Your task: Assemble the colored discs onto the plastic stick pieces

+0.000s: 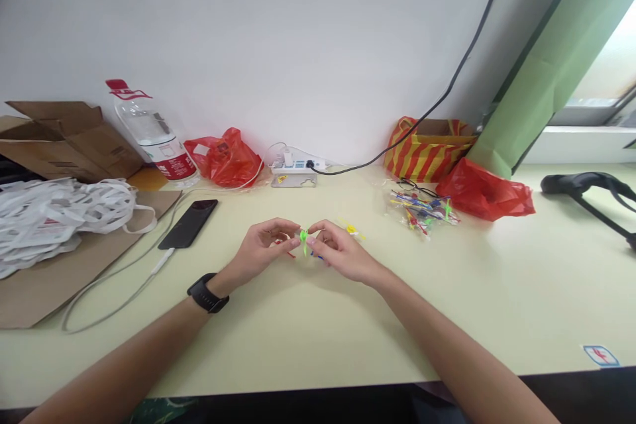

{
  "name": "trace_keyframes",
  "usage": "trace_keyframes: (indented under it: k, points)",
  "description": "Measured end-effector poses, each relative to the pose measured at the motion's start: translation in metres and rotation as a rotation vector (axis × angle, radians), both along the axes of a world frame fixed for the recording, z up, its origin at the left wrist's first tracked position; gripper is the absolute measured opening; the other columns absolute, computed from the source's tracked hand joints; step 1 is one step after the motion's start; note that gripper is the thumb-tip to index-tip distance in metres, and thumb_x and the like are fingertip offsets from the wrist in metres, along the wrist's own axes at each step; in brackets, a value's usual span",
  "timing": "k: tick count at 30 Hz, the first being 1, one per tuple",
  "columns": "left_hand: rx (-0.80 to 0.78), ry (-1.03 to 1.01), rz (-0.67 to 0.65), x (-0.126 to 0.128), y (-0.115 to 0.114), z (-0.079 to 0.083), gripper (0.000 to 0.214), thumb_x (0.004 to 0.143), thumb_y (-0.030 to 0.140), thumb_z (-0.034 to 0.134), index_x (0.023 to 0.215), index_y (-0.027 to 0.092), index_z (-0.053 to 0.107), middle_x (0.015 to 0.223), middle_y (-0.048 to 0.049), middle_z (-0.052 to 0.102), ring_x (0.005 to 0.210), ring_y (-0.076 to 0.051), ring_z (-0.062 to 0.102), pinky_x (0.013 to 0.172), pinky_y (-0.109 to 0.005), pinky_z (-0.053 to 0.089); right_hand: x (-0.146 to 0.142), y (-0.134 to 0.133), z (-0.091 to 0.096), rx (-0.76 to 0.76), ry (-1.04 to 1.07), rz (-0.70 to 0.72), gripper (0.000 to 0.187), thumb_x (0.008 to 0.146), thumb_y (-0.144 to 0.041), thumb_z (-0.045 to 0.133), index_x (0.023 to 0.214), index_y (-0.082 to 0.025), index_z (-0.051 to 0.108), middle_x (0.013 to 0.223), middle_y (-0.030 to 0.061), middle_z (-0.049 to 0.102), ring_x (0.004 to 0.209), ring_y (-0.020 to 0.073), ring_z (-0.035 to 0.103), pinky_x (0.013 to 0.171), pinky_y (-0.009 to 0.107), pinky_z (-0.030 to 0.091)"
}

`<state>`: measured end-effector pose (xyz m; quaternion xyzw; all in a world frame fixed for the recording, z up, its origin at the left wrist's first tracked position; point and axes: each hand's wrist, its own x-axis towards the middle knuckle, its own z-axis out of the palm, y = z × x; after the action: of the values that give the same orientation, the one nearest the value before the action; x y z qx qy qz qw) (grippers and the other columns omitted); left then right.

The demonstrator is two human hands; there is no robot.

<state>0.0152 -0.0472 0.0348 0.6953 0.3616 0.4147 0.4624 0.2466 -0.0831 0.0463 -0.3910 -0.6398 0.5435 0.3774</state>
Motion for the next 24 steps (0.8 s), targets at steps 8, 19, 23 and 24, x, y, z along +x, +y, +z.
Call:
trace_keyframes:
  k: [8,19,23,24]
  points:
    - [0.364,0.277,-0.018,-0.004,-0.005,0.007,0.038,0.087,0.044,0.081,0.120,0.027,0.076,0.118,-0.0087,0.077,0.108,-0.027,0.069,0.085,-0.035,0.057,-0.004,0.006,-0.008,-0.045,0.102,-0.014,0.046,0.086,-0.061,0.078,0.095,-0.021,0.058,0.084,0.0001,0.065,0.066,0.0119,0.058,0.063,0.027,0.048]
    - [0.191,0.437,-0.013,-0.014,0.010,-0.003,0.048,0.096,0.053,0.065,0.134,0.022,0.064,0.109,-0.0073,0.079,0.091,-0.022,0.074,0.084,-0.035,0.059,0.057,0.039,-0.014,0.271,-0.502,-0.387,0.015,0.089,-0.034,0.067,0.087,-0.020,0.065,0.072,0.0019,0.069,0.065,0.0169,0.061,0.062,0.030,0.045]
    - [0.265,0.382,0.030,-0.015,0.014,-0.002,0.050,0.100,0.044,0.059,0.145,0.023,0.057,0.142,-0.0116,0.067,0.122,-0.026,0.068,0.104,-0.042,0.056,0.057,0.034,-0.008,0.369,-0.668,-0.388,0.012,0.092,-0.031,0.062,0.093,-0.020,0.068,0.077,0.0019,0.072,0.066,0.0171,0.061,0.063,0.030,0.043]
    - [0.320,0.421,0.084,-0.019,0.017,-0.002,0.046,0.101,0.041,0.057,0.144,0.022,0.058,0.142,-0.0113,0.067,0.126,-0.027,0.066,0.108,-0.044,0.053,0.055,0.030,-0.005,0.410,-0.674,-0.353,0.011,0.092,-0.030,0.062,0.091,-0.020,0.068,0.079,0.0021,0.072,0.068,0.0171,0.061,0.064,0.029,0.042]
